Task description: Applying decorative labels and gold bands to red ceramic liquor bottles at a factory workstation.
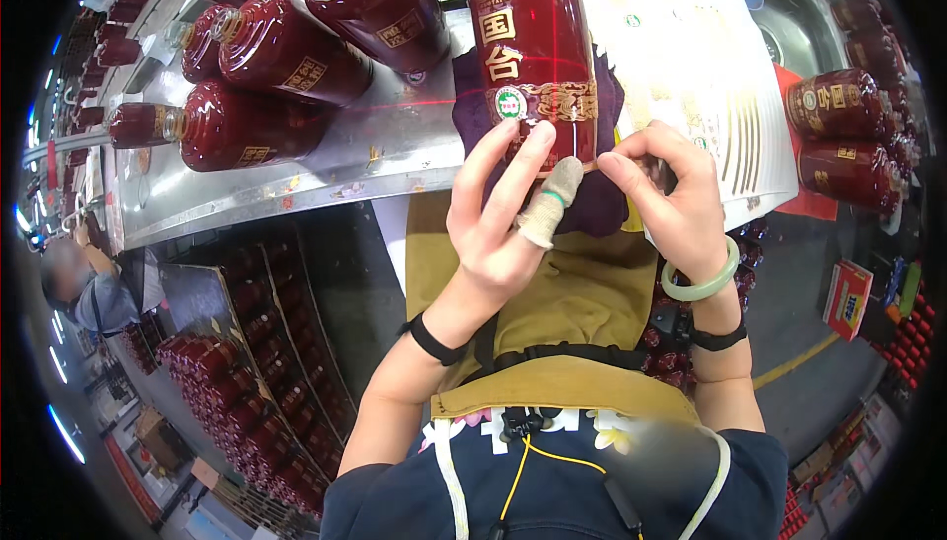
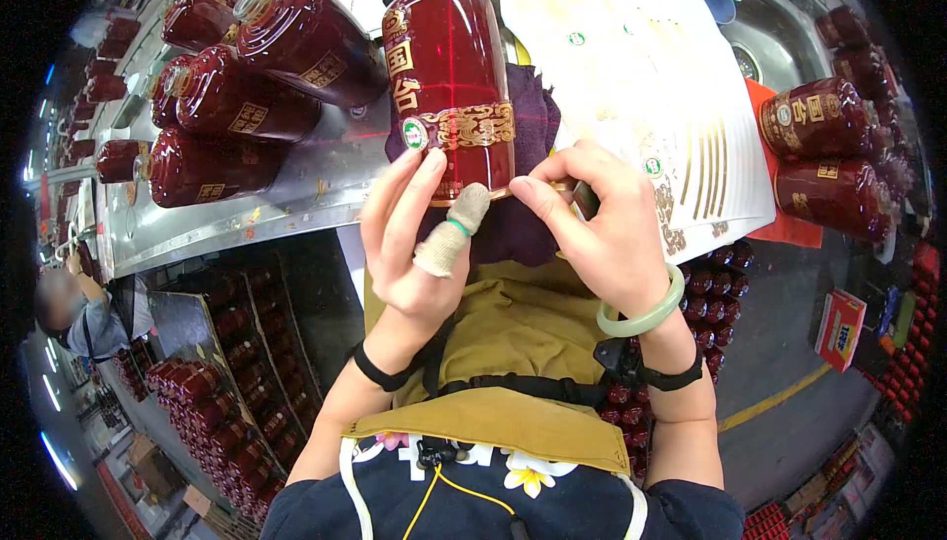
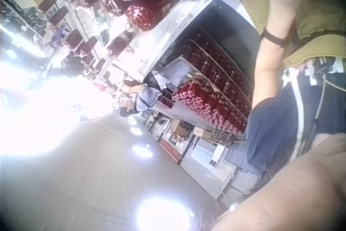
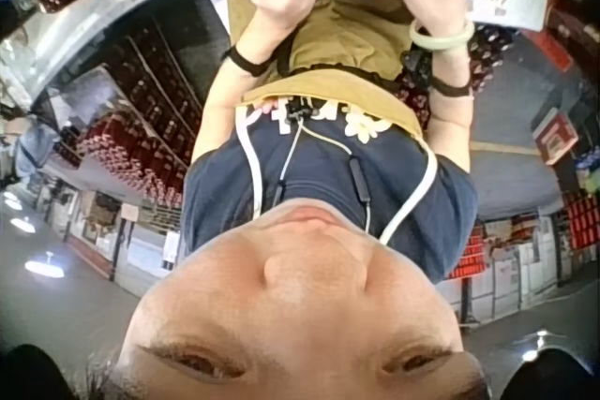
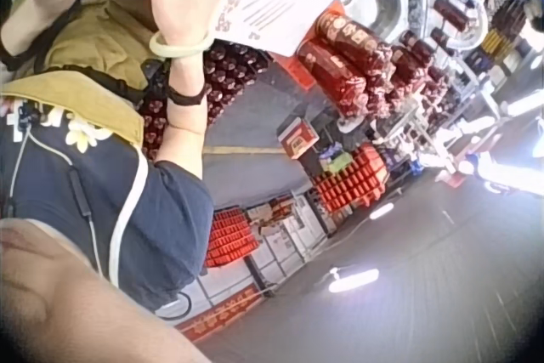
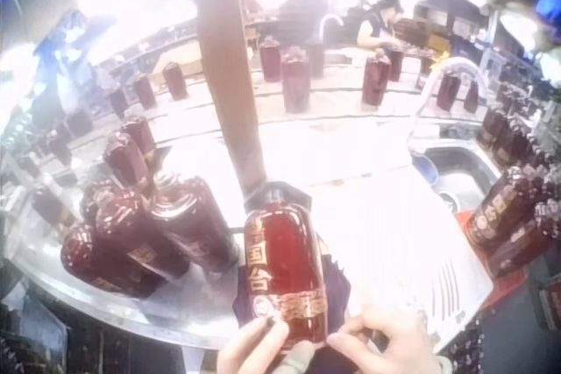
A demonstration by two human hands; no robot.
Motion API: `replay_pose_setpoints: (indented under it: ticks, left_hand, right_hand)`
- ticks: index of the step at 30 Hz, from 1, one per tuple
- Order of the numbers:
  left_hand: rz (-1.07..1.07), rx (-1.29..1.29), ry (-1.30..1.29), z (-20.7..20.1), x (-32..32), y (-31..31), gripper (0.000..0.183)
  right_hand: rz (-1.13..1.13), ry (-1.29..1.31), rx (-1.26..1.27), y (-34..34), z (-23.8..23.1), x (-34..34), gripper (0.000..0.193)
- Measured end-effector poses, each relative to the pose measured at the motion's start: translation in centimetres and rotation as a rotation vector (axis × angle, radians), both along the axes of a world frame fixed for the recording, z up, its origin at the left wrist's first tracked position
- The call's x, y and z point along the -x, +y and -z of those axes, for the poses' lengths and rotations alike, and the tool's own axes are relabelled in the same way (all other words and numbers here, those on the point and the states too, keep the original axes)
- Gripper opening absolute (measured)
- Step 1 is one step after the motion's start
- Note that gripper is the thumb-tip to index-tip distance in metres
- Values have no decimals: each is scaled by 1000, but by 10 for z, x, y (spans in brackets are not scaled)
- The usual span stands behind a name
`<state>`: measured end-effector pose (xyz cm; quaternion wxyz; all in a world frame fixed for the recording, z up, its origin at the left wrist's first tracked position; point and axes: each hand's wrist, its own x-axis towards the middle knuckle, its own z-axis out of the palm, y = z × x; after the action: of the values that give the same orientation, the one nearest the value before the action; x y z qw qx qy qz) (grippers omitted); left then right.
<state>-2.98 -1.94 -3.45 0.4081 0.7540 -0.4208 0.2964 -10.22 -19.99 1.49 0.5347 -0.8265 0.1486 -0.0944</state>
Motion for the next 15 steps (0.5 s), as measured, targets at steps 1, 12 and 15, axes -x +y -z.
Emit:
replay_pose_setpoints:
  ticks: [1, 12, 15]
  left_hand:
    - [-34, 58, 56, 1, 1, -2, 27]
    - [-76, 107, 202, 9, 5, 16, 44]
    - [-78, 1, 17, 10, 2, 13, 35]
  right_hand:
    - [0, -5, 26, 0, 0, 0, 16]
    - [-49, -15, 10, 5, -21, -1, 14]
    - [-15, -14, 8, 1, -21, 2, 14]
